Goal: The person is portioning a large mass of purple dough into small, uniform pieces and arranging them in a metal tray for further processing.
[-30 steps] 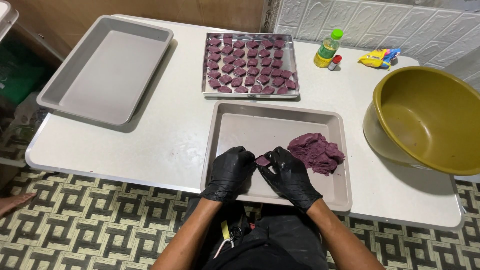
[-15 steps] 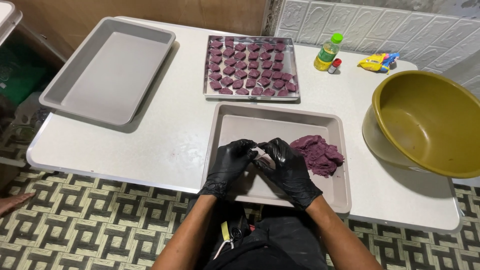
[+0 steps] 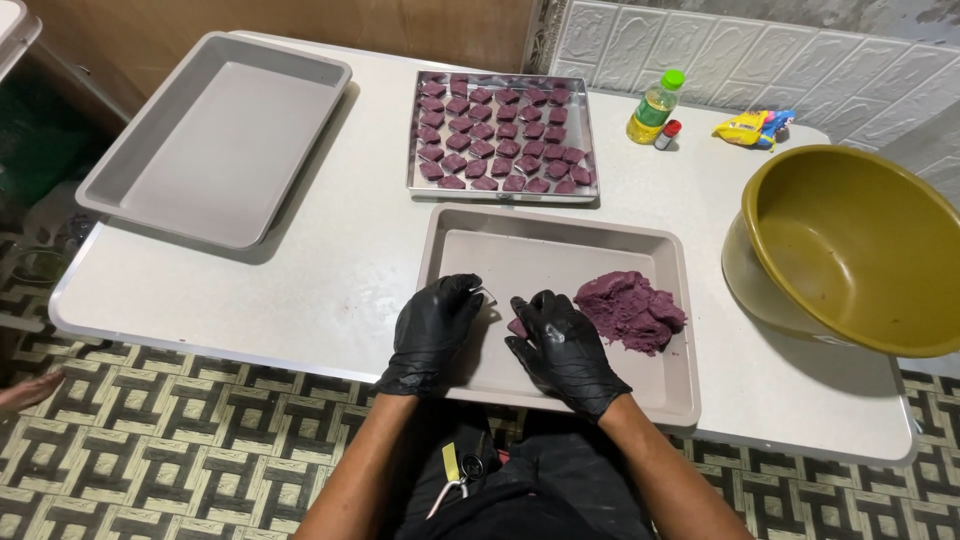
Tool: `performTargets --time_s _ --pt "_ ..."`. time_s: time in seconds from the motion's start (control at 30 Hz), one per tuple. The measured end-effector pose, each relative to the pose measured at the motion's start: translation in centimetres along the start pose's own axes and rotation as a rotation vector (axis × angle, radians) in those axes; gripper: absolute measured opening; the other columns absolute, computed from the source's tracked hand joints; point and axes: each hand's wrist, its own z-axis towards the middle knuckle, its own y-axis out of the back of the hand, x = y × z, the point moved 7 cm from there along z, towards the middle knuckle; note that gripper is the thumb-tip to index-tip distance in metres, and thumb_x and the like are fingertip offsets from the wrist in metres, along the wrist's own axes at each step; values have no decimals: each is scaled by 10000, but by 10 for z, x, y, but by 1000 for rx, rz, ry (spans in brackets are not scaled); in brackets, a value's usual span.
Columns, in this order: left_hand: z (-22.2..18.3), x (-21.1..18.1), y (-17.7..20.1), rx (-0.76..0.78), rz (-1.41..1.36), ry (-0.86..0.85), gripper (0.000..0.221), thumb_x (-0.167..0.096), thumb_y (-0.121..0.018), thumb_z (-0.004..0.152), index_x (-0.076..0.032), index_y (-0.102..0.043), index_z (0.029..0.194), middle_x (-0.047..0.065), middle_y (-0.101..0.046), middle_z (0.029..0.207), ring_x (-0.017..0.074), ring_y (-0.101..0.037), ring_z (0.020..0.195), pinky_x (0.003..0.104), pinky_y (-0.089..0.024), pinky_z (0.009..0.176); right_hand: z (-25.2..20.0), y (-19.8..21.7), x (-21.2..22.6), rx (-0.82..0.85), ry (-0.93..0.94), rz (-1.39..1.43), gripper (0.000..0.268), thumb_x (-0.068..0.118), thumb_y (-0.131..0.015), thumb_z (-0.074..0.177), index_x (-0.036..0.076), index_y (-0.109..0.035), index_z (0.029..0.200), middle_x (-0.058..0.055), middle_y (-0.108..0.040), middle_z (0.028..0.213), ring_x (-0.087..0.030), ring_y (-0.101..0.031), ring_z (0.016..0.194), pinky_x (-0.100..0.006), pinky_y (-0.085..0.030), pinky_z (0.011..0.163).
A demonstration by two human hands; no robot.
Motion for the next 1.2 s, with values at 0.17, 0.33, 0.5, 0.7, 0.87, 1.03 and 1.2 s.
performTargets --time_s 0.17,0.33,0.5,0.7,0.87,1.03,1.2 --pt "-10 -20 4 -25 206 -176 140 -288 -687 939 -223 -713 1061 73 -739 855 336 -735 879 460 -617 711 -3 -19 -5 -9 59 -47 349 291 -741 829 147 -682 1141 -112 -632 989 -333 -658 947 -429 -586 736" --pt "-15 -22 1 -34 242 -207 134 -287 -678 939 -222 -698 1055 53 -716 841 311 -733 877 434 -615 707 -10 -37 -15 -102 107 -107 360 351 -722 851 167 -679 1158 -126 -663 1041 -330 -676 1007 -424 -586 816" --pt "-21 -34 5 -25 246 -216 177 -285 -686 926 -224 -693 1092 48 -705 855 308 -728 889 436 -610 730 -27 -58 -20 -200 140 -169 473 393 -706 894 108 -667 1269 -215 -691 1187 -370 -679 1137 -462 -546 976" --pt "-22 -34 5 -28 241 -216 183 -282 -677 929 -232 -696 1104 36 -704 864 287 -730 901 415 -609 743 -25 -35 -7 -151 181 -126 354 345 -708 869 158 -686 1169 -134 -695 1075 -358 -684 1025 -451 -568 869" --pt "-20 -26 -1 -28 254 -246 199 -259 -675 919 -208 -700 1109 50 -697 850 295 -725 878 409 -605 744 -21 -17 5 -114 201 -45 370 314 -757 877 142 -663 1191 -92 -700 1022 -320 -698 990 -445 -553 853" --pt "-17 -30 2 -34 276 -260 194 -260 -691 898 -209 -709 1083 45 -692 820 288 -725 849 404 -604 724 5 35 21 62 76 236 218 255 -748 879 185 -692 1078 -41 -699 882 -283 -718 888 -396 -564 766" --pt "-16 -45 14 -5 296 -255 165 -285 -708 864 -201 -714 1005 53 -671 744 307 -719 785 424 -612 686 49 54 -25 151 -142 601 226 234 -737 930 147 -764 1136 -104 -748 942 -305 -760 884 -409 -604 805"
